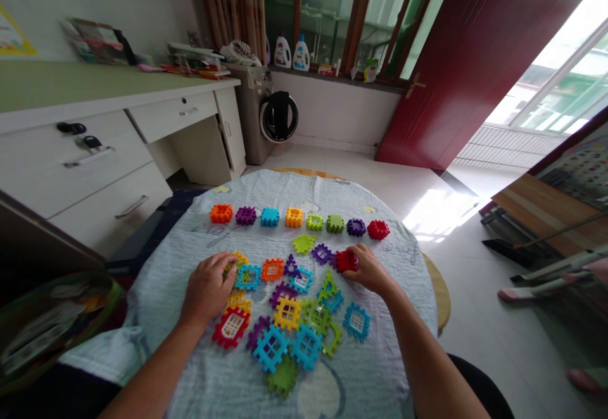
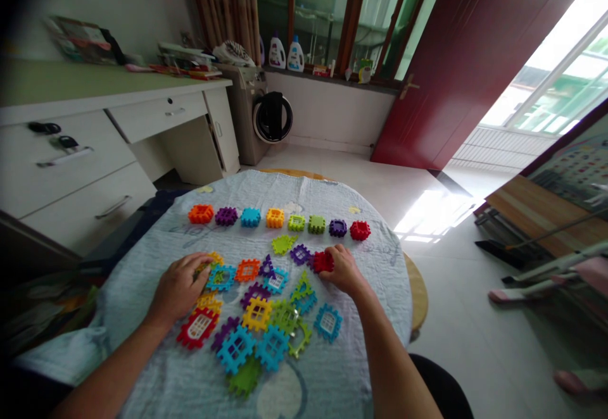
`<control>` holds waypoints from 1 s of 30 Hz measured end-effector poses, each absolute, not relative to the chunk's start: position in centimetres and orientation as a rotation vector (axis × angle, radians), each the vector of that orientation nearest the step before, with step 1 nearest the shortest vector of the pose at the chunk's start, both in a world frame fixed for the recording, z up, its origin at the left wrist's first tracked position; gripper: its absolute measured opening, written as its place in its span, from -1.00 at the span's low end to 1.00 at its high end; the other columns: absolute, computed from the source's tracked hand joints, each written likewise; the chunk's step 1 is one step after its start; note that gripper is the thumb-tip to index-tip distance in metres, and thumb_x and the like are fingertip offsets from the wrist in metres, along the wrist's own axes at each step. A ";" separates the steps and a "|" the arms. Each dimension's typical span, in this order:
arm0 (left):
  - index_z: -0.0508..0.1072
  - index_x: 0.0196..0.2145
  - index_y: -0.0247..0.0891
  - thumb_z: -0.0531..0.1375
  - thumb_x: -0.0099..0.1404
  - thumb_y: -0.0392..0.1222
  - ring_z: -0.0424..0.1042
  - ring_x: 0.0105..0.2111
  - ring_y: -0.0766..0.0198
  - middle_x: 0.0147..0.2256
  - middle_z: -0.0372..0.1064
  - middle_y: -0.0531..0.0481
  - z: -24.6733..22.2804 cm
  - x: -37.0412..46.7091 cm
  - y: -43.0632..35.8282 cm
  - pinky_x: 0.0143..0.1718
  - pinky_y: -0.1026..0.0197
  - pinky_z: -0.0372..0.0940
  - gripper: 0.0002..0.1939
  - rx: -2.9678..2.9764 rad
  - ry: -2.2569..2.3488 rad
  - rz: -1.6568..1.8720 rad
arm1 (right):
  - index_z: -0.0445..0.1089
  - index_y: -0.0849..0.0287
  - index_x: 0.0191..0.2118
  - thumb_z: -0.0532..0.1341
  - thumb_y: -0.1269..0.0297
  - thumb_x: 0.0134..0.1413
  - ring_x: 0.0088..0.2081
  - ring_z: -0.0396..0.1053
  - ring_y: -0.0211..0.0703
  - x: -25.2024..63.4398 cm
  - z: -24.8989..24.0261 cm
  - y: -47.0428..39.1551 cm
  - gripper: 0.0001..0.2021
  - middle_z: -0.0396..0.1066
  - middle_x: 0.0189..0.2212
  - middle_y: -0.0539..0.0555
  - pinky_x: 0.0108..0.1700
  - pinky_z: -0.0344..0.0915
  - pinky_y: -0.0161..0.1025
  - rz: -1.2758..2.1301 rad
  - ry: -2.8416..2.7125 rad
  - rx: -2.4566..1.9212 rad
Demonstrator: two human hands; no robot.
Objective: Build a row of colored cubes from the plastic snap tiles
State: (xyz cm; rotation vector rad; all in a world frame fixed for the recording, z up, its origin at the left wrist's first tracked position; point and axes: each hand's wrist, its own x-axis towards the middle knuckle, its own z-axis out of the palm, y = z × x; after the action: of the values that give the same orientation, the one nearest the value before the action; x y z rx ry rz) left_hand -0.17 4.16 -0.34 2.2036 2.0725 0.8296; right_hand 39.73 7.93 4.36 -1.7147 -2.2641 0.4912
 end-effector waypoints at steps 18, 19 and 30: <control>0.45 -0.18 -0.20 -0.01 0.30 -0.05 0.41 -0.04 0.04 -0.09 0.47 -0.16 -1.1 -0.7 4.4 0.09 -0.04 0.25 -0.69 2.277 2.029 0.871 | 0.43 0.21 -0.08 0.34 0.35 -0.23 -0.24 0.30 -0.16 50.6 10.3 16.2 -0.54 0.34 -0.18 0.11 -0.10 0.23 -0.18 0.302 -2.098 -2.026; 0.45 -0.18 -0.21 -0.01 0.30 -0.05 0.41 -0.04 0.04 -0.09 0.47 -0.16 -1.1 -0.7 4.4 0.09 -0.04 0.25 -0.69 2.278 2.030 0.869 | 0.44 0.22 -0.08 0.34 0.37 -0.24 -0.25 0.30 -0.17 50.7 10.2 16.5 -0.54 0.35 -0.18 0.11 -0.11 0.22 -0.19 0.314 -2.110 -2.025; 0.46 -0.19 -0.26 -0.01 0.30 -0.05 0.41 -0.06 0.02 -0.11 0.47 -0.18 -1.0 -0.9 4.5 0.08 -0.06 0.25 -0.66 2.254 2.012 0.888 | 0.45 0.25 -0.07 0.35 0.41 -0.29 -0.16 0.33 -0.02 50.8 8.4 18.7 -0.51 0.36 -0.14 0.17 -0.03 0.22 -0.08 0.377 -2.168 -2.028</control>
State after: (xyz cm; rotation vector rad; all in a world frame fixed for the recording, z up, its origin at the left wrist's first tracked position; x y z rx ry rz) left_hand -0.86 4.50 -1.00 2.2545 2.0116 0.8882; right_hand 50.78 18.71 8.38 -2.0283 -2.1684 0.3769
